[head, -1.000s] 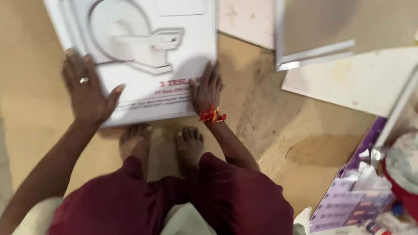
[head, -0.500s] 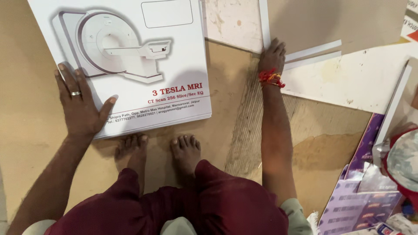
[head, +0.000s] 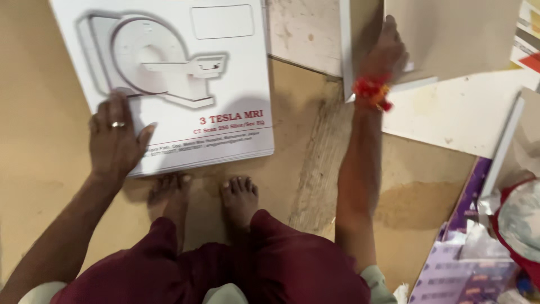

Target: The person sorts and stacks large paper posters by hand on the floor, picking up individual sheets from one pile and placing them onto another while aligning the edges.

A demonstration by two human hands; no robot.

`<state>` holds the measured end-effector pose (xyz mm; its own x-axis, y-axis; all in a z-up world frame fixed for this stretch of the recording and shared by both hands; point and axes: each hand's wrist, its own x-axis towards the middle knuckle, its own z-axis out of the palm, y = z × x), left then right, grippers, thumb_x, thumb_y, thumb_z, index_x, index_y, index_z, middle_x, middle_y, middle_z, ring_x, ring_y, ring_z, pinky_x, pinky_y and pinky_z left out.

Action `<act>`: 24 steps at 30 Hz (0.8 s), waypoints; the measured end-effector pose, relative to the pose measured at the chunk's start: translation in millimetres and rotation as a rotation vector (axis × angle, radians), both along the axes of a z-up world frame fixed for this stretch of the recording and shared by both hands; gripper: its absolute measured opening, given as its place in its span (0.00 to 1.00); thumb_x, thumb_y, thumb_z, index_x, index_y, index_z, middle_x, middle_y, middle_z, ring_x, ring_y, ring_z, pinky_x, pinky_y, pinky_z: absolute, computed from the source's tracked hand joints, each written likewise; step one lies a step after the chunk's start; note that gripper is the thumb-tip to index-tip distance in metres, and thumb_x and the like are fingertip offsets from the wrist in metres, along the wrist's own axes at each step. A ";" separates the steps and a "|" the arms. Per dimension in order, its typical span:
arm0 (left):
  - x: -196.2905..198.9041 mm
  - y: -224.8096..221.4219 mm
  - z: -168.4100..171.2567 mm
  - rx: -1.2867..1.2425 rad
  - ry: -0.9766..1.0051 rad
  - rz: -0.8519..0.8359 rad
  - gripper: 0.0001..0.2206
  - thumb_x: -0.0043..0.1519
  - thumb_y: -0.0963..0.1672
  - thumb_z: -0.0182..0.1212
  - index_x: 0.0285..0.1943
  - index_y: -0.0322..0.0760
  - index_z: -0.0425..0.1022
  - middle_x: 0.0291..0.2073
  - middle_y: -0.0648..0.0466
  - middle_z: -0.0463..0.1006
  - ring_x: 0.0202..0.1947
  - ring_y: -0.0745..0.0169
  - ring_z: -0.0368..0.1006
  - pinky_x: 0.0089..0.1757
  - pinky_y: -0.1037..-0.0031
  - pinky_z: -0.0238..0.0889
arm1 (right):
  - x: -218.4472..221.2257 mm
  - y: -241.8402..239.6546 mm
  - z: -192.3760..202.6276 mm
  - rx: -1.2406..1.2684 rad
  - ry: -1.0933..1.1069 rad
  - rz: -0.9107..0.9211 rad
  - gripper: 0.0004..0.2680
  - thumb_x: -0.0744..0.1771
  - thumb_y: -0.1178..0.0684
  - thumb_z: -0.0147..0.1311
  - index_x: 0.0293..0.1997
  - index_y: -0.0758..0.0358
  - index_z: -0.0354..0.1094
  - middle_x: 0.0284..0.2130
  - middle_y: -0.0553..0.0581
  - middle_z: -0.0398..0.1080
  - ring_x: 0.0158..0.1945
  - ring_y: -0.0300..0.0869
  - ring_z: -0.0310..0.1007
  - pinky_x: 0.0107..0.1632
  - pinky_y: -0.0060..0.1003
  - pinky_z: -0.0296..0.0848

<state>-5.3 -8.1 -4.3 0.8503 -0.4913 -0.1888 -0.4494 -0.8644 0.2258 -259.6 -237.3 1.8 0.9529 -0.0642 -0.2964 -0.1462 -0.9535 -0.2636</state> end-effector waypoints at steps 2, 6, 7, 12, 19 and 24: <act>2.8 -1.1 12.4 -0.019 -0.068 -0.038 0.37 0.73 0.56 0.56 0.77 0.19 0.56 0.73 0.36 0.56 0.65 0.35 0.59 0.60 0.47 0.59 | 9.9 1.6 16.4 -0.037 -0.069 0.006 0.11 0.67 0.54 0.49 0.54 0.60 0.66 0.53 0.63 0.70 0.58 0.66 0.68 0.56 0.61 0.65; 23.1 5.9 27.8 -0.522 -0.008 0.075 0.31 0.74 0.53 0.52 0.78 0.24 0.61 0.68 0.34 0.60 0.64 0.35 0.60 0.61 0.52 0.62 | 72.4 -22.9 104.4 0.174 -0.079 0.062 0.11 0.68 0.55 0.48 0.57 0.63 0.65 0.50 0.61 0.73 0.52 0.57 0.73 0.53 0.51 0.71; 29.3 8.5 26.1 -0.703 0.177 0.230 0.30 0.75 0.54 0.48 0.78 0.26 0.60 0.66 0.37 0.64 0.64 0.40 0.63 0.62 0.56 0.63 | 95.0 -40.3 135.7 0.393 -0.053 0.060 0.11 0.69 0.55 0.48 0.58 0.63 0.65 0.49 0.61 0.74 0.51 0.54 0.75 0.51 0.48 0.73; 69.5 14.0 -2.5 -1.229 0.492 0.291 0.30 0.78 0.57 0.38 0.78 0.29 0.54 0.67 0.45 0.67 0.66 0.55 0.63 0.62 0.64 0.63 | 171.1 -90.1 244.2 1.183 -0.031 0.035 0.12 0.74 0.55 0.46 0.65 0.68 0.64 0.45 0.61 0.79 0.42 0.41 0.83 0.45 0.33 0.81; 97.7 8.5 15.8 -1.457 0.725 0.776 0.33 0.72 0.53 0.49 0.84 0.37 0.48 0.55 0.51 0.69 0.54 0.61 0.66 0.55 0.68 0.66 | 190.8 -165.4 100.6 1.238 -0.116 -0.455 0.13 0.72 0.58 0.55 0.64 0.73 0.68 0.50 0.63 0.77 0.50 0.43 0.76 0.55 0.36 0.77; 89.9 -1.0 -14.1 -0.930 0.133 0.592 0.35 0.74 0.48 0.64 0.85 0.41 0.46 0.45 0.46 0.70 0.45 0.52 0.67 0.48 0.63 0.66 | 179.9 -182.5 28.2 0.494 -0.141 -0.481 0.14 0.66 0.56 0.62 0.59 0.61 0.72 0.43 0.59 0.78 0.40 0.43 0.81 0.43 0.37 0.81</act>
